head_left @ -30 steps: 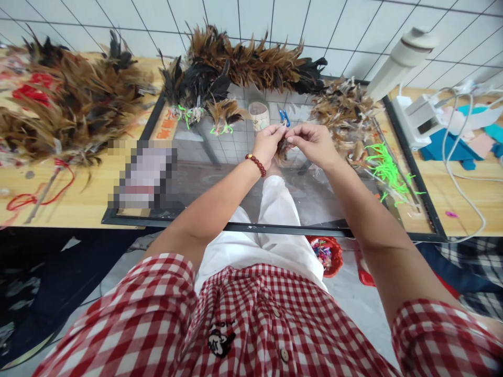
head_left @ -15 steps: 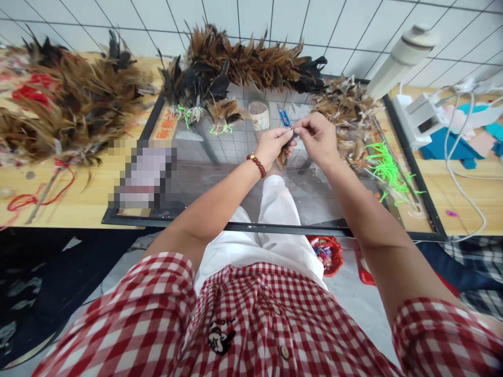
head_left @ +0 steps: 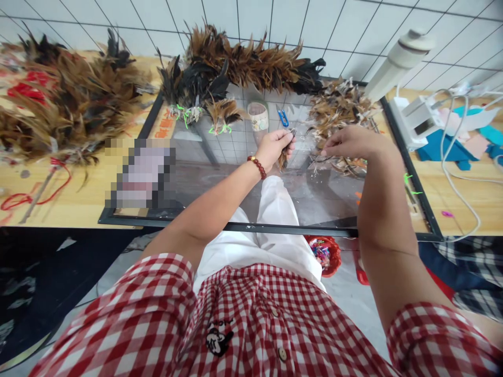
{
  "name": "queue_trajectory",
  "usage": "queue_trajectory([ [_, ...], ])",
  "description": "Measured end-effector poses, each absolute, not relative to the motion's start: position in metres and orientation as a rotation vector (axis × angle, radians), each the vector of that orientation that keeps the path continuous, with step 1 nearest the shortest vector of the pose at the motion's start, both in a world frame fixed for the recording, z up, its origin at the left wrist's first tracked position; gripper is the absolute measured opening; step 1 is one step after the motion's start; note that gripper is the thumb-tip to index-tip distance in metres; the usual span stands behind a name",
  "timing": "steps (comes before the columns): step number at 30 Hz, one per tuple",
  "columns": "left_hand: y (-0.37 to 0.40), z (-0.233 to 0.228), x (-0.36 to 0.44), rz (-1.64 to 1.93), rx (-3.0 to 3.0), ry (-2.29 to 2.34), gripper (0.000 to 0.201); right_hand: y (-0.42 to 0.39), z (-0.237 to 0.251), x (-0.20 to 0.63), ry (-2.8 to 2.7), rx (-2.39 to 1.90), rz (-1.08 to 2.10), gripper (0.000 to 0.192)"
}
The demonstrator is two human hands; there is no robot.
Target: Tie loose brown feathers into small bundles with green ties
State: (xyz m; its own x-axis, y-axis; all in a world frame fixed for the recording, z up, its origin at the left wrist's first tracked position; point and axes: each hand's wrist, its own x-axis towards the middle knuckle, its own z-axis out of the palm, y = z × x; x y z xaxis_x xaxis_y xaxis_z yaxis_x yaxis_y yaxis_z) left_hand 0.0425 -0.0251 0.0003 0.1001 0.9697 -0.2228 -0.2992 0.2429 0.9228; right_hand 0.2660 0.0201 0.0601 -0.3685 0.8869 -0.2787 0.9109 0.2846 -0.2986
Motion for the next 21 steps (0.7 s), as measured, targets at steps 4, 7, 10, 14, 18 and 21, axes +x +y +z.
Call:
queue_trajectory([
  [4,-0.025,0.001,0.042,1.15,0.808,1.055,0.026,0.018,0.049,0.247,2.429,1.673,-0.618,0.023],
  [7,-0.023,0.001,0.041,1.16,0.787,1.054,0.028,0.019,0.04,0.239,2.423,1.646,-0.702,0.014],
  [10,-0.023,0.001,0.04,1.163,0.788,1.03,0.029,0.021,0.035,0.238,2.664,1.798,-0.9,0.011],
  [14,-0.025,0.001,0.039,1.141,0.752,0.985,0.026,0.024,0.025,0.23,3.134,2.139,-0.988,0.015],
  [18,-0.023,0.0,0.039,1.11,0.66,0.866,0.02,0.019,0.011,0.213,3.355,2.105,-0.668,0.023],
  [21,-0.018,-0.005,0.037,1.133,0.553,0.789,0.014,0.013,0.005,0.205,3.436,1.771,-0.683,0.024],
])
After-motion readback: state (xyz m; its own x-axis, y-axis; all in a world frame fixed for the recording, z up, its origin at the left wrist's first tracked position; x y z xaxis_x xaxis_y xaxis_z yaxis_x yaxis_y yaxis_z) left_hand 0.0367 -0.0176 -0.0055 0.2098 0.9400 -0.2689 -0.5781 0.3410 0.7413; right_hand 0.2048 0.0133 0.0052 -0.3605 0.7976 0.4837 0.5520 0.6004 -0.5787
